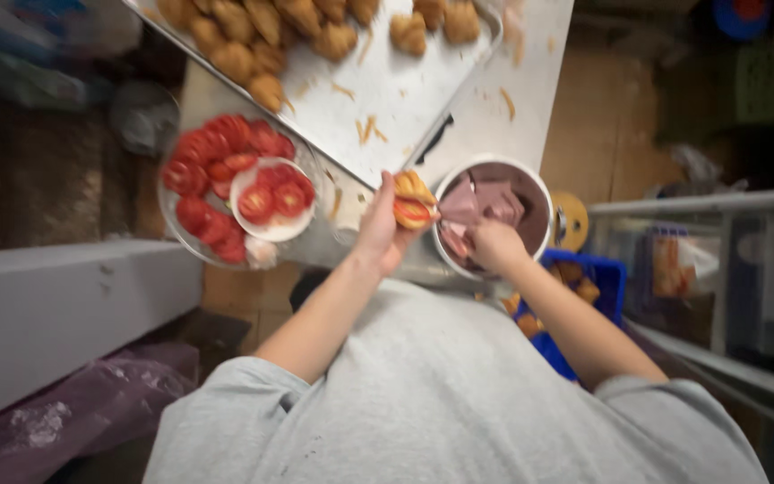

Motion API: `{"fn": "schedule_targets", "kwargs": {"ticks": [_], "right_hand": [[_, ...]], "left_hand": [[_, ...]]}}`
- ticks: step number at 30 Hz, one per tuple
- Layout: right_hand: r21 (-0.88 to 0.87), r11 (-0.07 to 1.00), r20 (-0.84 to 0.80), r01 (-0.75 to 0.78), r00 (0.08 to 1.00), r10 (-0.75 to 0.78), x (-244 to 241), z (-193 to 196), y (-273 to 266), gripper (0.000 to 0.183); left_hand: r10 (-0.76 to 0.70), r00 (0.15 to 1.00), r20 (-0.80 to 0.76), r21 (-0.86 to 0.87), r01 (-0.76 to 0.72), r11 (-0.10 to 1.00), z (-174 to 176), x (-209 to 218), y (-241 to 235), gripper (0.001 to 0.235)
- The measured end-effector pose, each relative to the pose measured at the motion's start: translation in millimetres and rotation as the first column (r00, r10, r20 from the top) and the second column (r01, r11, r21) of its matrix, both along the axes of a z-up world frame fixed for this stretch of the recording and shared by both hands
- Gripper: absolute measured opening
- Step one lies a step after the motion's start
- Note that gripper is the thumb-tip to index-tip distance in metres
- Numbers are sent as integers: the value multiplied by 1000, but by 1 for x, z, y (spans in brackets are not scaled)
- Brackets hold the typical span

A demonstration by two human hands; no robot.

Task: The person cuts open a croissant using a knife and places tomato slices and pieces of ham inside by hand. They place the filled croissants into a blue tray.

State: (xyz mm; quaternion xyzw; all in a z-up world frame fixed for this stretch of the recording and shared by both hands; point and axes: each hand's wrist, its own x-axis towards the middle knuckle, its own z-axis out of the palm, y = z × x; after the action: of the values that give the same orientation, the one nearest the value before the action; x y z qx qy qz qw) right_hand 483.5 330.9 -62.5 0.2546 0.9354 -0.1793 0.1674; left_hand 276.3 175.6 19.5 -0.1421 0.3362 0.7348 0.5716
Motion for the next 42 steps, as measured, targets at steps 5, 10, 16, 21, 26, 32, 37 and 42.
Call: {"fn": "schedule_targets", "kwargs": {"ticks": [5,10,16,21,26,32,37,42], "right_hand": [[148,989,26,13,1000,-17,-4,13,-15,30],[218,975,-23,36,999,-32,-7,1,-21,28],[-233,834,37,500,862,-506,-3,17,2,21],[-571,706,-440,418,570,-694,7,-3,25,16],[-849,488,-406,201,343,-847,-13,82,24,13],[123,986,-652,-115,740,167,-55,207,-2,13],[273,941,-601,-199,729,328,-79,219,-16,11],[278,952,-609,-125,744,276,-85,214,-25,9]], "left_hand": [[0,1000,-22,23,0,1000,9,-2,7,52],[-22,999,-34,61,24,998,18,-5,12,53],[-32,999,-5,104,32,994,32,-12,16,59],[-51,999,5,165,49,985,37,-12,22,62],[-70,997,-24,115,72,991,39,-6,27,59],[-167,984,-63,84,172,982,39,10,30,58],[-143,989,-37,175,147,973,35,15,27,72],[-97,995,10,239,92,967,37,10,20,82]]}}
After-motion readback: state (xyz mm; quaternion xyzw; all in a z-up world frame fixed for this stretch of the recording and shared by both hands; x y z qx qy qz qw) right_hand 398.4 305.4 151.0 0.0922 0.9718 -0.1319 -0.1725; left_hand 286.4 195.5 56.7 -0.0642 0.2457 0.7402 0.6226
